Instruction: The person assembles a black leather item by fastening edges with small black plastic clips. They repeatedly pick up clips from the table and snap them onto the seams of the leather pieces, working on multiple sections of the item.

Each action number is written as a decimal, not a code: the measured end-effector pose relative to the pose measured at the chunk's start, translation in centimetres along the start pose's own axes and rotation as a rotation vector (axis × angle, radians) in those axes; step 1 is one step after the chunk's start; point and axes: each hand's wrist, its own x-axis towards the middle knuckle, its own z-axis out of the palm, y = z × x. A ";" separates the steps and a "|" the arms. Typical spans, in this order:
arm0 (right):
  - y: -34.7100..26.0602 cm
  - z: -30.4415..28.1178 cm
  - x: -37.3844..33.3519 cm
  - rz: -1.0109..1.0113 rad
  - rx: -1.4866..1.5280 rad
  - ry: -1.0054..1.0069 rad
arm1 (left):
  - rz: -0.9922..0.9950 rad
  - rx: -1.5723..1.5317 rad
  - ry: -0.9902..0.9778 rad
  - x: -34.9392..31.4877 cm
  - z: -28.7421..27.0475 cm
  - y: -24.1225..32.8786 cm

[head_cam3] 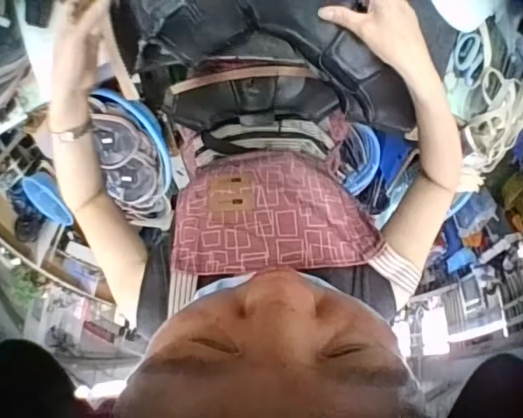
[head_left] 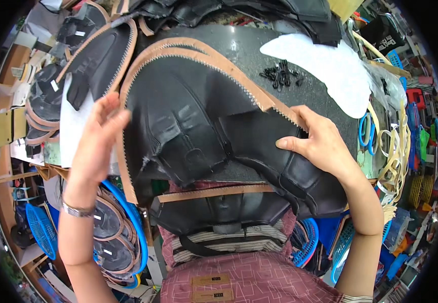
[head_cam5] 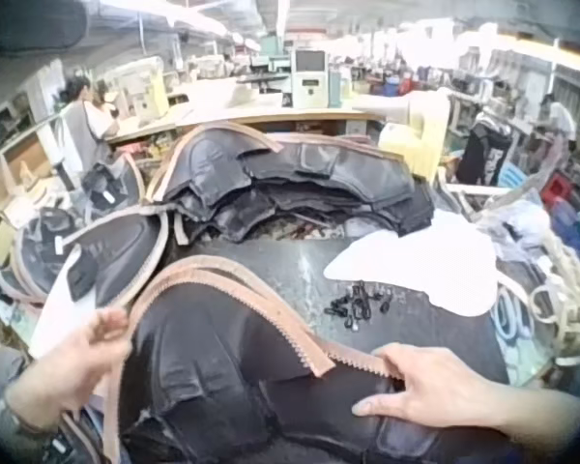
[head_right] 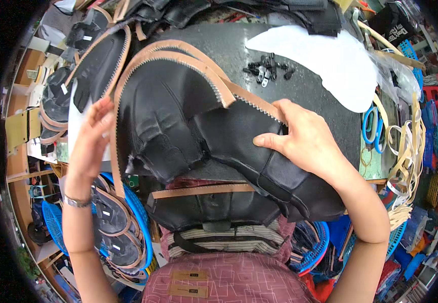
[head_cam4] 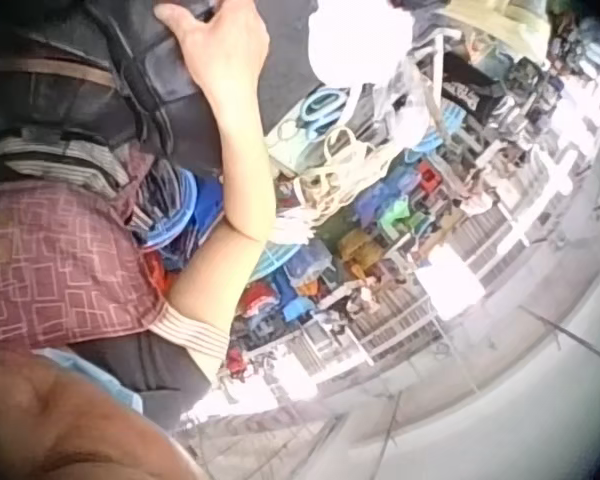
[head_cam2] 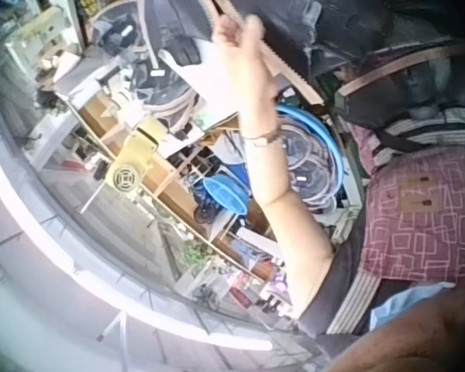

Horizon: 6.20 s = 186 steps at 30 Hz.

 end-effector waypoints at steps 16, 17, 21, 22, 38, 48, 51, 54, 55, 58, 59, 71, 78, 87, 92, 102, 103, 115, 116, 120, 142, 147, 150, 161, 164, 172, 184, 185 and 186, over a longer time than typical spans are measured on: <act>-11.2 -20.5 14.5 -0.369 0.333 -0.111 | 0.288 -0.576 -0.275 11.6 -6.0 14.8; -11.6 -18.8 21.9 -0.377 0.240 -0.294 | 0.328 -0.309 0.080 12.1 -8.8 13.5; -9.8 -20.7 27.7 -0.146 0.040 -0.193 | 0.545 0.289 0.185 15.5 -4.6 9.3; -9.4 -19.5 28.3 -0.104 -0.063 -0.153 | 0.548 0.394 0.049 15.4 -4.0 7.3; -19.6 -19.9 23.6 -0.643 0.116 0.053 | 0.554 -0.913 -0.368 14.5 3.7 18.8; -14.5 -17.2 26.3 -0.875 -0.810 0.588 | 0.180 -1.060 -0.415 21.3 13.5 13.9; -7.2 -12.1 27.4 -0.463 -1.008 0.221 | 0.309 0.097 -0.407 16.5 14.8 7.6; -1.6 -9.6 27.5 -0.488 -0.918 0.389 | 0.967 1.086 0.077 9.8 7.7 4.0; -0.9 -9.2 27.5 -0.462 -0.928 0.390 | 0.850 1.288 0.206 8.4 5.8 4.1; -3.1 -8.0 28.2 -0.484 -0.881 0.431 | 0.830 1.515 0.377 8.3 -2.5 -1.1; -3.2 -8.2 28.1 -0.460 -0.879 0.419 | 0.752 1.481 0.243 7.4 -3.2 -0.1; -6.3 0.3 10.8 -0.146 0.325 0.047 | -0.010 -0.172 -0.343 -1.7 5.8 0.8; -6.1 5.3 1.0 -0.725 0.222 0.386 | -0.165 -0.377 -0.490 -1.0 9.9 -1.9; -5.5 7.7 1.5 -0.517 0.034 0.235 | 0.458 0.504 -0.113 -0.3 8.6 -1.5; -6.8 9.1 2.0 -0.431 -0.118 0.254 | 1.556 0.812 -0.436 0.9 8.0 0.0; -8.8 9.1 2.5 -0.398 -0.145 0.303 | 0.854 0.615 -0.618 2.7 5.0 -0.4; -8.8 9.3 2.4 -0.397 -0.148 0.310 | 0.816 0.558 -0.619 2.6 5.2 -0.7; -5.7 8.0 2.4 -0.326 0.264 0.119 | 1.030 0.800 -0.464 0.2 6.2 -0.9; -5.6 8.0 2.3 -0.354 0.226 0.126 | 0.991 0.801 -0.514 0.1 6.3 -1.0; -6.1 8.1 2.0 -0.426 0.057 0.161 | 0.809 0.615 -0.616 1.1 5.7 -0.9; -7.6 9.6 1.4 -0.652 -0.224 0.193 | 0.747 0.607 -0.694 1.2 5.1 -0.6; -7.0 9.8 1.5 -0.742 -0.198 0.252 | 0.741 0.672 -0.731 1.1 5.4 -0.2; -7.9 9.6 1.6 -0.760 -0.244 0.161 | 0.722 0.615 -0.753 1.6 4.9 -0.3; -6.3 5.9 3.1 -1.431 -0.714 0.411 | 0.702 0.606 -0.808 1.8 5.4 0.0; -4.2 5.5 4.1 -1.321 -0.651 0.519 | 0.527 0.585 -0.677 1.0 6.8 -0.2; -0.8 0.3 8.7 -0.350 -0.300 0.207 | 0.561 0.500 -0.533 0.5 8.1 -1.3; -4.7 3.0 3.4 0.071 0.925 -0.290 | 0.556 0.479 -0.479 0.2 8.4 -1.8; -4.7 3.5 3.3 0.075 0.936 -0.291 | 0.557 0.475 -0.476 0.2 8.4 -1.7; -4.6 4.1 3.3 0.079 0.946 -0.292 | 0.559 0.471 -0.472 0.2 8.5 -1.7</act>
